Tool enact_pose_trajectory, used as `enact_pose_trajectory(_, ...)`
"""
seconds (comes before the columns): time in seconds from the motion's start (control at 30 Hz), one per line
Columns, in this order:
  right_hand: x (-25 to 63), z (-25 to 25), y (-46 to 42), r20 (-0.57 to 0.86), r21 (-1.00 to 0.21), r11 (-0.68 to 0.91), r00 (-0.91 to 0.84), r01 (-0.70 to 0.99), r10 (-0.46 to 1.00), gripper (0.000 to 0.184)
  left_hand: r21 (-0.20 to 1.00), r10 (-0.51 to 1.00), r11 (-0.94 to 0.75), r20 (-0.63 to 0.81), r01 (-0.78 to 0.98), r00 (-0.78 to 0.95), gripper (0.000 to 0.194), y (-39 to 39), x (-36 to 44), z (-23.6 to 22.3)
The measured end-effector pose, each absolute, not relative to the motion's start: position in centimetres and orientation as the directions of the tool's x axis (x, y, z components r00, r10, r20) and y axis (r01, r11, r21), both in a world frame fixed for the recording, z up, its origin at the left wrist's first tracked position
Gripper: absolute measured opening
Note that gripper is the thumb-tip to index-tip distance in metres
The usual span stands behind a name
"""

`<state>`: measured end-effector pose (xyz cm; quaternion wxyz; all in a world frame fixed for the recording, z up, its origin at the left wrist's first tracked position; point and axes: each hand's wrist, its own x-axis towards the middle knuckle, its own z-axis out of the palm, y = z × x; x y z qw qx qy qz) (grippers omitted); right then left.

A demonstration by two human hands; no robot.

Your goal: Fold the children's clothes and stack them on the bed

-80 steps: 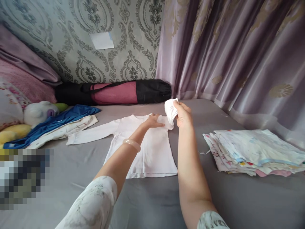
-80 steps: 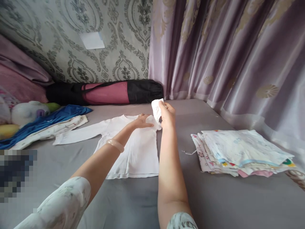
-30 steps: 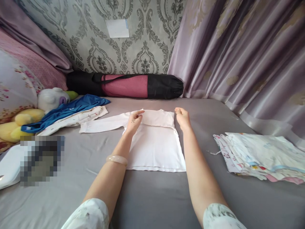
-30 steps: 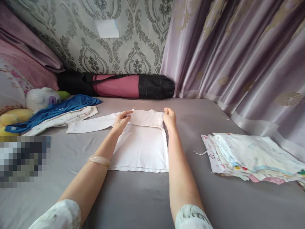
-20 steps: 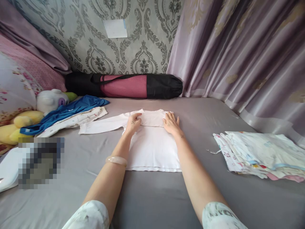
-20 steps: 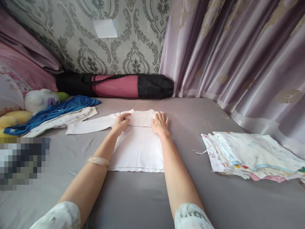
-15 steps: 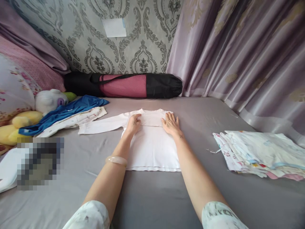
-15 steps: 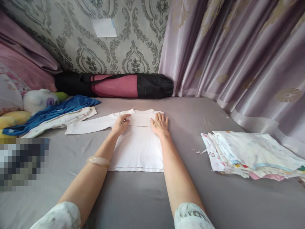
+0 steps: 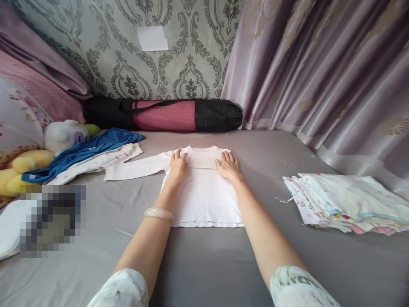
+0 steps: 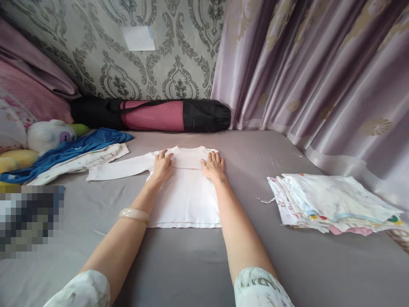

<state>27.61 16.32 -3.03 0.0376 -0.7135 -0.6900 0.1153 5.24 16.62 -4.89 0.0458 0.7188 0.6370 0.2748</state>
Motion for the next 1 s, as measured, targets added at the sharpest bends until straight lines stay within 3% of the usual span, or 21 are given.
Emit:
enact_pose_trajectory(0.1, 27.6, -2.0, 16.7, -0.16, -0.184, -0.043, 0.013, 0.982, 0.987, 0.068, 0.397, 0.939, -0.151, 0.344, 0.905, 0.005, 0.04, 15.9, 5.6, -4.1)
enact_pose_trajectory(0.23, 28.0, -1.5, 16.8, -0.06, -0.133, 0.02, -0.029, 0.991, 0.998, 0.068, 0.378, 0.953, -0.208, 0.285, 0.902, 0.1, 0.038, 15.2, 6.2, -3.1)
enact_pose_trajectory(0.43, 28.5, -3.0, 16.7, -0.064, -0.154, 0.002, -0.012, 0.988, 0.998, 0.072, 0.362, 0.973, -0.192, 0.189, 0.912, 0.13, 0.034, 14.8, 6.5, -3.2)
enact_pose_trajectory(0.8, 28.1, -2.2, 17.0, -0.092, -0.116, -0.002, -0.009, 0.993, 0.996, 0.071, 0.4, 0.983, -0.163, 0.144, 0.902, 0.114, 0.031, 14.9, 6.3, -2.9)
enact_pose_trajectory(1.0, 24.6, -0.8, 15.8, -0.071, -0.204, 0.166, -0.183, 0.965, 0.98, 0.066, 0.391, 0.987, -0.114, 0.152, 0.913, 0.059, 0.032, 14.8, 6.3, -2.7)
